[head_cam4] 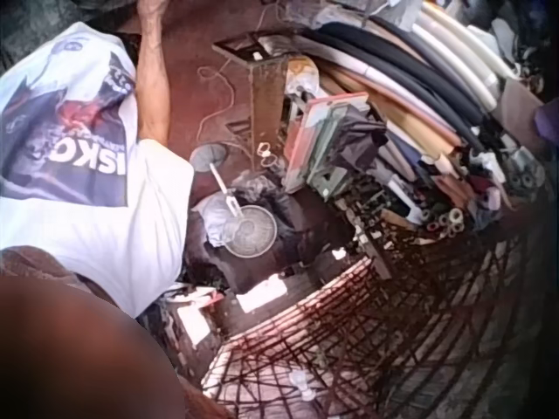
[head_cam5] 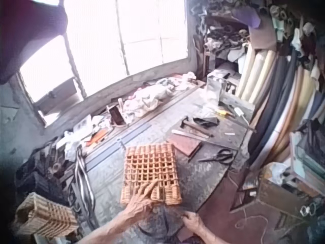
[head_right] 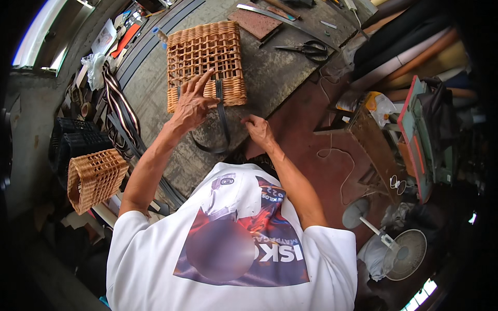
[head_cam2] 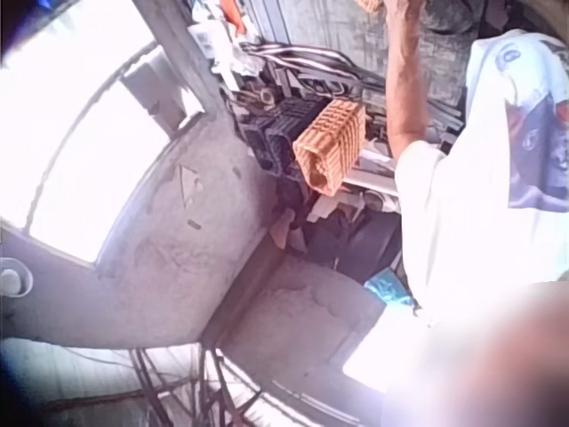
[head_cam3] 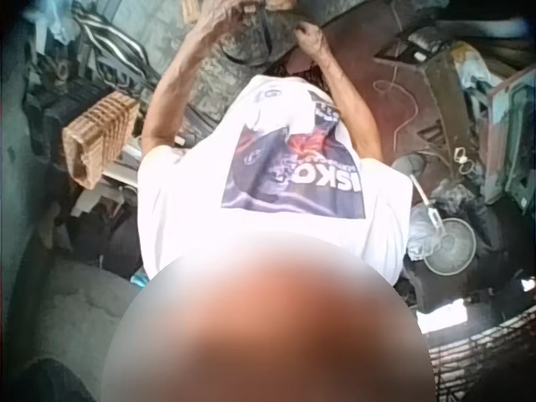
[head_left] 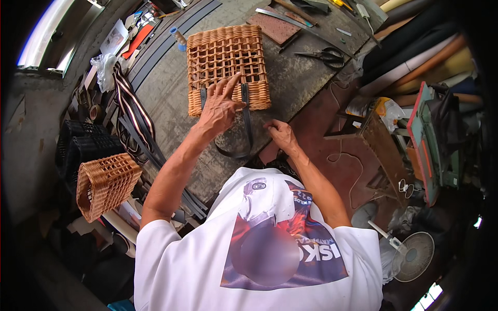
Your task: Attaching and sewing leather or nylon straps onto a wicker basket in a workshop.
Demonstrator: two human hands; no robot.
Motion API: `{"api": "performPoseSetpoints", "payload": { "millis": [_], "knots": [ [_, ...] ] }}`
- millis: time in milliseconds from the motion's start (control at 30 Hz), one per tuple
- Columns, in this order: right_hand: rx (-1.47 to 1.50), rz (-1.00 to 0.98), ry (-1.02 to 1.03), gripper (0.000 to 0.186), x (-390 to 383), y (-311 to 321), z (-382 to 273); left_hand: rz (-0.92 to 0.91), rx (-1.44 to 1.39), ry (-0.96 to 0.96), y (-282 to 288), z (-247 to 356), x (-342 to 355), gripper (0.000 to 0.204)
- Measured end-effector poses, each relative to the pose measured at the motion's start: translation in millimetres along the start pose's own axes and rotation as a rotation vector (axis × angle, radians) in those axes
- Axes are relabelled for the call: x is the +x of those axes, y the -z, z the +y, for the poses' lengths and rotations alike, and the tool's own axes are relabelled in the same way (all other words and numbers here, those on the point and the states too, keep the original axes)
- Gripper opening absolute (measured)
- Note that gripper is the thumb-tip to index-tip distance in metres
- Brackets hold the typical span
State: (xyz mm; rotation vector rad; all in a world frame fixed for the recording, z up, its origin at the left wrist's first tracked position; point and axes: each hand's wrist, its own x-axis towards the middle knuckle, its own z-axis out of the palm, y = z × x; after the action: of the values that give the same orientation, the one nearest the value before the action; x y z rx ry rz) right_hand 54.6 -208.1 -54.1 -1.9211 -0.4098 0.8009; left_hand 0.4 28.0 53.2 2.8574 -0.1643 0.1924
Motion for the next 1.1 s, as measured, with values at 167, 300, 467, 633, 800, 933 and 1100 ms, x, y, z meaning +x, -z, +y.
{"api": "performPoseSetpoints", "payload": {
  "millis": [167,300,467,633,800,933,1100],
  "knots": [
    [0.002,0.037,-0.127,0.024,-57,19,70,-0.102,0.002,0.06,4,-5,6,0.054],
    [0.201,0.05,-0.226,0.02,-106,32,108,-0.079,-0.016,0.007,-4,-10,8,0.054],
    [0.349,-0.035,-0.178,0.017,-127,34,102,-0.133,-0.031,0.015,-4,-9,9,0.042],
    [0.276,-0.028,-0.152,0.019,-134,33,105,0.029,-0.1,0.088,-13,1,-9,0.059],
    [0.175,-0.089,-0.246,0.021,-142,44,84,-0.028,0.237,0.085,-38,5,-24,0.077],
    [0.243,-0.095,-0.183,0.021,-152,64,69,-0.015,0.362,0.064,-32,0,7,0.07],
    [0.256,0.023,0.034,0.018,-175,122,-34,0.074,0.061,0.005,62,2,71,0.053]
  ]
}}
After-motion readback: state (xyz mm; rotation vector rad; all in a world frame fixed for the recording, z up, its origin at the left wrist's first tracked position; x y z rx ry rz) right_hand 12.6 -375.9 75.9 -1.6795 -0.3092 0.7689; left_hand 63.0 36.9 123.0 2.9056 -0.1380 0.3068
